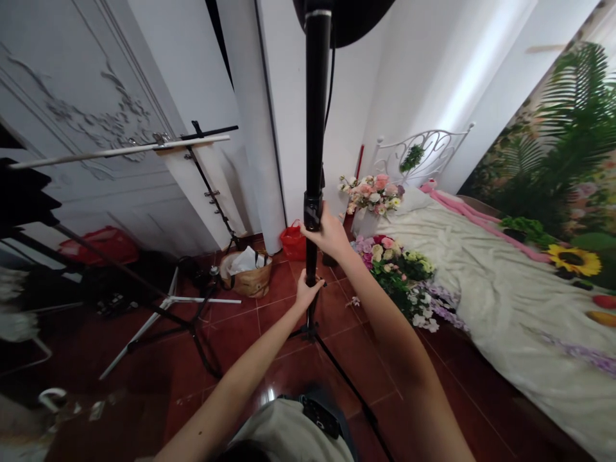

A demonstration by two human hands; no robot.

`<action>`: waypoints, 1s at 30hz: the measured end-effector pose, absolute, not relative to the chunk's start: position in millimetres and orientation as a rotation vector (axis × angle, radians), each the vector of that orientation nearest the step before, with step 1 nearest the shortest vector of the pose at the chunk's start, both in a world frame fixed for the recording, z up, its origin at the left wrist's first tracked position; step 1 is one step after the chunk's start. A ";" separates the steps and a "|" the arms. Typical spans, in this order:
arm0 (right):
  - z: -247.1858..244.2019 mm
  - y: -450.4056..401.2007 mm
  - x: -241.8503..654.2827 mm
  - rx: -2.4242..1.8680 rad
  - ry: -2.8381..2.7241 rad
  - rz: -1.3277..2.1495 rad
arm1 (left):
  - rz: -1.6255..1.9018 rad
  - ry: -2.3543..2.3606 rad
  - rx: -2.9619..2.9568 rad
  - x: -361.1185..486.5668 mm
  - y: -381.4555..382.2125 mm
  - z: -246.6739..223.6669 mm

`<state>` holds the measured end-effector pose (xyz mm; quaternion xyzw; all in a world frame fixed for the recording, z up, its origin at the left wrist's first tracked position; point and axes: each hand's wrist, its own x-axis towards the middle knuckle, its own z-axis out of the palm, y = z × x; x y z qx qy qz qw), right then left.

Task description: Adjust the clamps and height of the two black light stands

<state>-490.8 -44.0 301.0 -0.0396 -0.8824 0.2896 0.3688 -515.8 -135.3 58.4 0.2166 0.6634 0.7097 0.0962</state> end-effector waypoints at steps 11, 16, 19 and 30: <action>263.0 -53.5 -485.9 -0.198 -2.275 0.766 | 1.599 2.188 0.564 -530.5 -162.6 2.3; 222.4 -60.8 -480.1 -0.297 -2.353 0.820 | 1.560 2.245 0.419 -526.2 -161.5 9.3; 199.9 -54.4 -476.6 -0.193 -2.443 0.947 | 1.416 2.301 0.433 -523.2 -163.7 16.2; 100.8 -77.1 -465.7 -0.473 -2.500 0.707 | 1.073 2.426 0.573 -515.6 -168.1 42.5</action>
